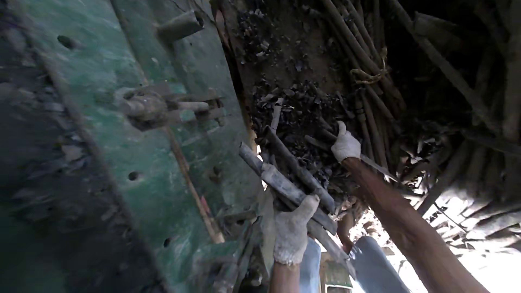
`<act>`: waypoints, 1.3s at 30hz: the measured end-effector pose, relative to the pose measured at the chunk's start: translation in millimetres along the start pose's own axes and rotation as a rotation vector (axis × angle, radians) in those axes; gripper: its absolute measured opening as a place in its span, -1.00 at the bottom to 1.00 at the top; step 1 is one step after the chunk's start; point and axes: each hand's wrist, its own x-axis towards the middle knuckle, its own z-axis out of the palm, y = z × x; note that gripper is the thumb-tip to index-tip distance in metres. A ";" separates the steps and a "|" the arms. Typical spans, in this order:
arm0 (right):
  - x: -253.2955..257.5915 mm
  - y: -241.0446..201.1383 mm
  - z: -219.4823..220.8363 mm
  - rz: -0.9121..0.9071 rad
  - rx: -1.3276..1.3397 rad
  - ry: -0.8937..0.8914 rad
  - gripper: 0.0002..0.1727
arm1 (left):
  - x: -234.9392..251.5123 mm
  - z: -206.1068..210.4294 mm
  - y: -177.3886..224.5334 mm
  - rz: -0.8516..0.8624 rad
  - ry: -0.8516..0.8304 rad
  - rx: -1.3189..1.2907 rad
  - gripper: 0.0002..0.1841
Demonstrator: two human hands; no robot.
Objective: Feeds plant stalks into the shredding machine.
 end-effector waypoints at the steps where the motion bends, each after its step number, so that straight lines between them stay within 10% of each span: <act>1: -2.5 0.7 -5.6 -0.022 -0.014 0.053 0.08 | 0.8 -2.2 0.4 0.007 -0.005 0.009 -0.09; 12: -91.5 17.9 86.1 -0.364 -0.113 -0.249 -0.06 | 1.8 -5.4 5.7 0.062 -0.043 -0.028 -0.08; 20: -58.7 18.2 112.9 -0.670 -0.379 -0.028 0.23 | -1.5 -9.9 -2.7 0.067 -0.050 0.026 -0.11; 29: -6.2 -7.5 94.5 -0.565 -0.352 0.133 0.35 | -1.1 -7.4 -3.0 0.076 -0.047 0.010 -0.09; 39: -33.5 19.7 112.8 -0.445 -0.260 -0.004 -0.10 | -11.1 11.9 38.8 0.039 -0.023 0.086 -0.04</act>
